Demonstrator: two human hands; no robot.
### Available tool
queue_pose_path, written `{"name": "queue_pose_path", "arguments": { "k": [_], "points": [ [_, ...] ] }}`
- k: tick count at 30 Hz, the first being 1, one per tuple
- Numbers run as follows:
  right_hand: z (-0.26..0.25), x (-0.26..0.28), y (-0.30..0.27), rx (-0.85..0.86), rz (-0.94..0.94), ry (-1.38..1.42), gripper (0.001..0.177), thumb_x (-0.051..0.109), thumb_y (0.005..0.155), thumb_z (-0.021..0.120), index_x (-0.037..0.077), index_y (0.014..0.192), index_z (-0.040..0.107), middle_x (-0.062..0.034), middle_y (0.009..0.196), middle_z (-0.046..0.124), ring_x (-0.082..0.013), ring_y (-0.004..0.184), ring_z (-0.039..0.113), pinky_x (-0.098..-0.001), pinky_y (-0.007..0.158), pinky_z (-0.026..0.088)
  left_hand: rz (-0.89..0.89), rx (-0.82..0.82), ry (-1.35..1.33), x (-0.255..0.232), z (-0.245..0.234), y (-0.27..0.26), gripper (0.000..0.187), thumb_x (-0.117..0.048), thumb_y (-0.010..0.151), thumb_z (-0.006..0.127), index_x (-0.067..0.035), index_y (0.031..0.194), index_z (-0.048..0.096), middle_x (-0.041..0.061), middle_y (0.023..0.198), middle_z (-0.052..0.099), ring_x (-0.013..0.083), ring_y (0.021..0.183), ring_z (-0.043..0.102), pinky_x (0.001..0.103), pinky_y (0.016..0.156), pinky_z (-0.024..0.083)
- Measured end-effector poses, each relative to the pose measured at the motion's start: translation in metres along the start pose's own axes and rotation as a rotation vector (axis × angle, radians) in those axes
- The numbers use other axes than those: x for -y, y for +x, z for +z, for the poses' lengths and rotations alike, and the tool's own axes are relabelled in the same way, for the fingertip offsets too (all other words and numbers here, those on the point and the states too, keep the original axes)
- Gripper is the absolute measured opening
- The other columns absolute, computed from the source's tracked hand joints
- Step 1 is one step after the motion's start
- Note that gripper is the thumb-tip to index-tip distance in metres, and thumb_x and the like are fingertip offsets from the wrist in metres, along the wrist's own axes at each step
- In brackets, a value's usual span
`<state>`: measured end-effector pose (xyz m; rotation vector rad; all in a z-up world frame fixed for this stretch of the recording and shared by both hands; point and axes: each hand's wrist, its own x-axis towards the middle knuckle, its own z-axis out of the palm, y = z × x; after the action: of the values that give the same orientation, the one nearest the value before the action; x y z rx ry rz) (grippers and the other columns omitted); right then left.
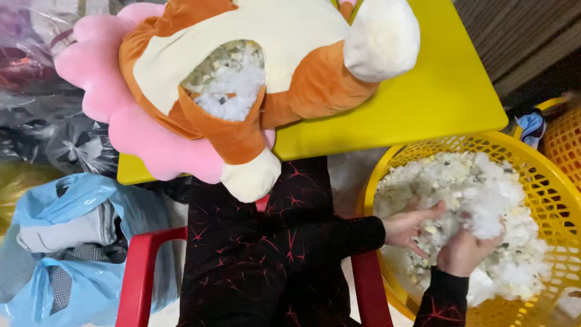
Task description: The person repeatedly scoops white stuffing from a yellow basket and packs it into the torso opening of a large plush toy on a yellow table. The hands press and distribute the stuffing inside the toy while the camera moves with the operator's head.
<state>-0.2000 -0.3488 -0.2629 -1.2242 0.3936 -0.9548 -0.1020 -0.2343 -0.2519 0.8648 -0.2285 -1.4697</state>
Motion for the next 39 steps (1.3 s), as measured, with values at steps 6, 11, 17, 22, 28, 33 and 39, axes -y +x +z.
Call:
{"name": "queue_pose_path", "arguments": {
  "k": [6, 11, 17, 22, 28, 33, 39],
  "points": [
    [0.005, 0.004, -0.022, 0.246, 0.023, -0.578, 0.063, -0.006, 0.096, 0.056, 0.002, 0.155, 0.037, -0.0139, 0.138, 0.054, -0.0257, 0.125, 0.058, -0.0368, 0.104, 0.05, 0.169, -0.086, 0.114, 0.027, 0.002, 0.043, 0.078, -0.041, 0.083, 0.067, -0.006, 0.15, 0.043, 0.019, 0.144, 0.052, 0.0366, 0.128, 0.052, 0.063, 0.086, 0.052],
    [-0.05, 0.041, 0.002, 0.55, 0.046, -1.028, 0.077, 0.005, 0.08, 0.076, 0.011, 0.15, 0.044, -0.0206, 0.157, 0.031, -0.032, 0.134, 0.048, -0.0437, 0.096, 0.053, 0.167, -0.542, 0.432, 0.053, -0.02, 0.077, 0.053, -0.035, 0.087, 0.07, 0.012, 0.112, 0.071, 0.026, 0.103, 0.073, 0.0324, 0.09, 0.07, 0.047, 0.071, 0.056],
    [-0.087, 0.032, -0.002, 0.055, 0.431, -0.459, 0.078, 0.05, 0.097, 0.062, 0.016, 0.162, 0.034, -0.0097, 0.157, 0.04, -0.0268, 0.132, 0.052, -0.0478, 0.097, 0.051, 0.266, -0.415, 0.599, 0.057, -0.018, 0.098, 0.057, -0.038, 0.083, 0.073, 0.015, 0.103, 0.074, 0.026, 0.096, 0.077, 0.0285, 0.082, 0.071, 0.043, 0.07, 0.056],
    [-0.045, 0.057, 0.001, 0.173, 0.639, -0.173, 0.104, 0.089, 0.092, 0.035, 0.016, 0.166, 0.034, -0.004, 0.158, 0.049, -0.022, 0.135, 0.051, -0.0436, 0.108, 0.041, 0.323, -0.236, 0.6, 0.017, 0.012, 0.067, 0.062, -0.032, 0.084, 0.078, 0.02, 0.114, 0.063, 0.026, 0.11, 0.07, 0.0299, 0.095, 0.07, 0.045, 0.073, 0.06],
    [0.106, 0.152, 0.026, 0.589, 0.417, -0.114, 0.096, 0.078, 0.09, 0.044, 0.015, 0.162, 0.032, -0.0034, 0.153, 0.049, -0.0208, 0.132, 0.053, -0.0427, 0.107, 0.046, 0.612, -0.252, 0.758, -0.111, -0.001, -0.065, 0.039, -0.027, 0.082, 0.074, 0.003, 0.105, 0.071, 0.018, 0.099, 0.077, 0.0243, 0.089, 0.072, 0.037, 0.076, 0.058],
    [0.262, 0.175, 0.019, 0.849, 0.255, 0.069, 0.082, 0.064, 0.094, 0.051, 0.012, 0.155, 0.033, -0.0028, 0.144, 0.053, -0.0188, 0.128, 0.057, -0.0417, 0.104, 0.051, 0.853, -0.181, 0.909, -0.226, -0.047, -0.228, 0.031, -0.023, 0.101, 0.066, -0.003, 0.125, 0.064, 0.008, 0.111, 0.07, 0.0146, 0.098, 0.068, 0.03, 0.084, 0.06],
    [0.413, 0.112, 0.035, 0.994, 0.294, 0.267, 0.044, 0.028, 0.112, 0.058, 0.012, 0.15, 0.041, 0.001, 0.105, 0.051, -0.0122, 0.089, 0.051, -0.0355, 0.092, 0.057, 0.94, -0.703, 1.317, -0.315, -0.118, -0.384, 0.041, -0.012, 0.093, 0.07, -0.001, 0.131, 0.059, 0.012, 0.118, 0.073, 0.0223, 0.108, 0.072, 0.035, 0.097, 0.058]
  ]
}}
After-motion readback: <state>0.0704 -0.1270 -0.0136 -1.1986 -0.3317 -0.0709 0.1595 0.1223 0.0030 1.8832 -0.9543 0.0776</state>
